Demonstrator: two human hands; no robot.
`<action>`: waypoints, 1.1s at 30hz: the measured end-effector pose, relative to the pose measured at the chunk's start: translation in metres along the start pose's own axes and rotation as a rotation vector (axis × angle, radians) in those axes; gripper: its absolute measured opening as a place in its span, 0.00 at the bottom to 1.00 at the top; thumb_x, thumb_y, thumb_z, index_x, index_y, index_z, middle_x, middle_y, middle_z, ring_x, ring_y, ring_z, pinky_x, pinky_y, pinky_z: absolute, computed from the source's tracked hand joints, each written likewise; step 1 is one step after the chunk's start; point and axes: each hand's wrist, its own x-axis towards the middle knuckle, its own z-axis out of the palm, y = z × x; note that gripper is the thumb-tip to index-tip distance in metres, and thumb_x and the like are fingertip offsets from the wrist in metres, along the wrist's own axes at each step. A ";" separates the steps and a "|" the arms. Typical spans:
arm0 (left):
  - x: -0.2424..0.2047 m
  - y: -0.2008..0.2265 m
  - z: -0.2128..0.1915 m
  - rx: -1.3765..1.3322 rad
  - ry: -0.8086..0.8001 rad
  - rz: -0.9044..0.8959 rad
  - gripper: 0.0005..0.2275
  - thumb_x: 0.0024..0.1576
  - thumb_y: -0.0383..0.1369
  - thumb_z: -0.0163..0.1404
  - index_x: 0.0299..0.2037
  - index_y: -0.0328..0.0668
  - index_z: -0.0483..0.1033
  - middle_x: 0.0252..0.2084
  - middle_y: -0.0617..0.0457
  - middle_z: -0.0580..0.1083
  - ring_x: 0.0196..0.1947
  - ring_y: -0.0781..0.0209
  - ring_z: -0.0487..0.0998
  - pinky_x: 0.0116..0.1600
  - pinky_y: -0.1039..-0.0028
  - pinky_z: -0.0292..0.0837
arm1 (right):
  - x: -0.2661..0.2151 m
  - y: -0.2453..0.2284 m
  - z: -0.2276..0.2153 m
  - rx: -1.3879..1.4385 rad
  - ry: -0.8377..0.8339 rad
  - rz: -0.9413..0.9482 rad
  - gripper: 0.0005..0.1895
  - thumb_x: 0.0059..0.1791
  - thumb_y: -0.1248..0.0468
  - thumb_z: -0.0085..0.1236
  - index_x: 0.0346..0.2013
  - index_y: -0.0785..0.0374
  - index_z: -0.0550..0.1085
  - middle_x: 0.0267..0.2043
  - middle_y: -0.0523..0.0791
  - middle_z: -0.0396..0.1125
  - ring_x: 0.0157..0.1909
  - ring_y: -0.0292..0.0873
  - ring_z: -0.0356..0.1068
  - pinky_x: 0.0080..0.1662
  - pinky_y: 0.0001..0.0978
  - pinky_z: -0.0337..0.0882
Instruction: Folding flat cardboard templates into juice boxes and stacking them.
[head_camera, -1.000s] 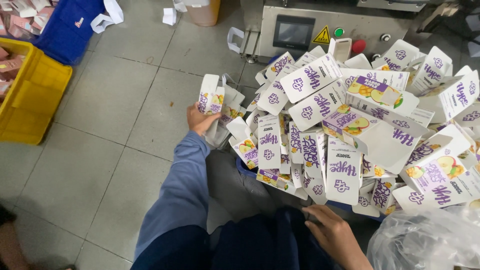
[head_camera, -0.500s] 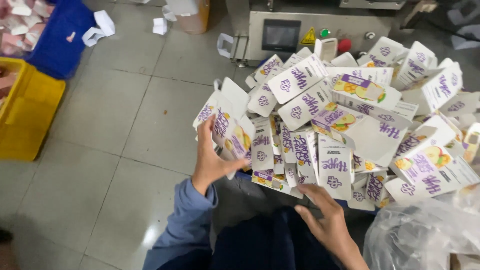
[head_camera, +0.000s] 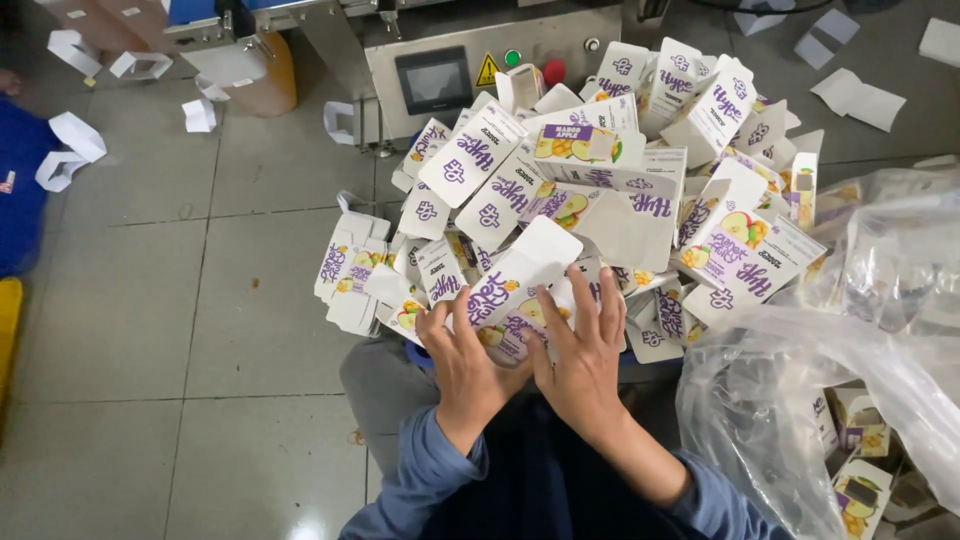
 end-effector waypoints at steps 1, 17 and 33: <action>0.002 0.004 0.000 0.020 0.008 0.024 0.46 0.41 0.54 0.65 0.66 0.33 0.62 0.54 0.43 0.57 0.57 0.41 0.58 0.71 0.37 0.46 | -0.001 0.002 0.000 0.025 -0.002 0.022 0.23 0.49 0.59 0.63 0.58 0.61 0.76 0.73 0.55 0.53 0.78 0.69 0.36 0.71 0.61 0.44; 0.004 -0.002 -0.002 0.105 -0.033 0.159 0.46 0.38 0.48 0.67 0.66 0.34 0.64 0.57 0.39 0.59 0.59 0.39 0.58 0.71 0.32 0.37 | 0.010 0.018 -0.010 0.419 -0.158 0.269 0.04 0.48 0.68 0.64 0.32 0.62 0.76 0.65 0.52 0.54 0.76 0.72 0.38 0.68 0.70 0.44; 0.035 0.007 -0.028 -0.832 -0.062 -0.429 0.16 0.35 0.25 0.73 0.35 0.39 0.86 0.31 0.46 0.84 0.36 0.53 0.86 0.45 0.62 0.81 | 0.027 0.014 -0.058 0.573 0.050 0.117 0.21 0.49 0.65 0.59 0.54 0.69 0.68 0.65 0.60 0.56 0.71 0.65 0.55 0.67 0.60 0.60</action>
